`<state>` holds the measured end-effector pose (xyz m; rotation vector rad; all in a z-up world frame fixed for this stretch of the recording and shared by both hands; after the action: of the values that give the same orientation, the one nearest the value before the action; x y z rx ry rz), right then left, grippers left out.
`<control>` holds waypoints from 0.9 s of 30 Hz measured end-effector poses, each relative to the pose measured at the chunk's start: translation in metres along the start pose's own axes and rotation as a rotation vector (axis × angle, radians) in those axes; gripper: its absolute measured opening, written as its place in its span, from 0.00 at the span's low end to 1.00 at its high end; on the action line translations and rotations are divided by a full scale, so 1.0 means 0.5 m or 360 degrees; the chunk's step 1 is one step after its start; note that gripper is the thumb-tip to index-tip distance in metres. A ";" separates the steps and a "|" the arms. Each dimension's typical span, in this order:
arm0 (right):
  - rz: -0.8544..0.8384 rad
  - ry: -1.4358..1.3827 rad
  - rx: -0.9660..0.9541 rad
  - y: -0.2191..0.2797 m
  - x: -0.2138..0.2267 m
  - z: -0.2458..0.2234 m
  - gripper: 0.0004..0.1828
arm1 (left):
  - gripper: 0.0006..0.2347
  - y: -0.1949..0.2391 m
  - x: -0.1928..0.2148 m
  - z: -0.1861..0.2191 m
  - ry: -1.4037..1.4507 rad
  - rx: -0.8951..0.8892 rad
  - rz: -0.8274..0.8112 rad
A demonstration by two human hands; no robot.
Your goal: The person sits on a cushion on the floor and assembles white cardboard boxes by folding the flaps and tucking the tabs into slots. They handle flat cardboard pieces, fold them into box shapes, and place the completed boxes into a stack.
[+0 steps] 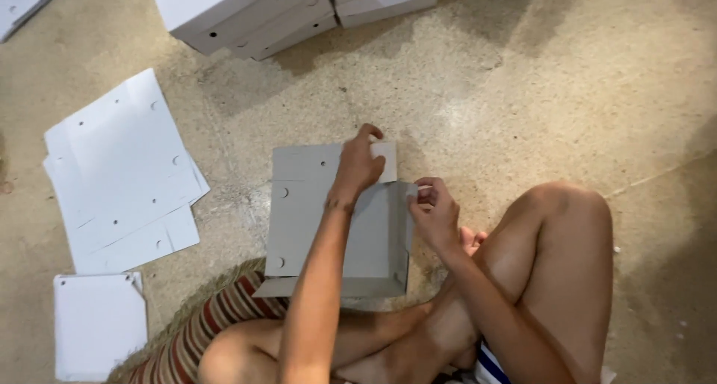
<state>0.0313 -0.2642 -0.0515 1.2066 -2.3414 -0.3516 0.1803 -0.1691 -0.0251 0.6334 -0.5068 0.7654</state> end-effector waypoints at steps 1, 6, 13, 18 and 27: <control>-0.0064 -0.0130 -0.0080 -0.005 -0.006 0.005 0.13 | 0.18 0.038 0.031 0.017 0.0269 -0.0023 0.0165; -0.0292 -0.0464 -0.0343 0.008 -0.042 -0.002 0.14 | 0.18 0.163 -0.001 -0.014 0.0920 0.0057 0.0559; -0.0293 -0.0743 -0.0355 0.015 -0.051 0.004 0.18 | 0.12 0.251 -0.041 -0.026 0.0824 0.0017 0.0995; -0.0252 -0.0771 -0.0259 0.018 -0.054 -0.001 0.18 | 0.15 0.264 -0.042 0.001 0.0725 -0.0159 0.1084; -0.0252 -0.0798 -0.0161 0.027 -0.049 -0.020 0.18 | 0.15 0.271 -0.035 0.016 0.0653 -0.0276 0.1054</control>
<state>0.0391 -0.2362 -0.0444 1.3812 -2.5982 -0.9073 0.0651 -0.1076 0.0149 0.1212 -0.3945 1.4225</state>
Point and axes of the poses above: each hand's wrist, its own y-axis away from the middle knuckle, its own x-axis out of the back of the hand, z = x × y, the point moved 9 cm from there along -y, towards the middle knuckle, and after that the axes turned 8 degrees about -x, right-handed, at the moved point
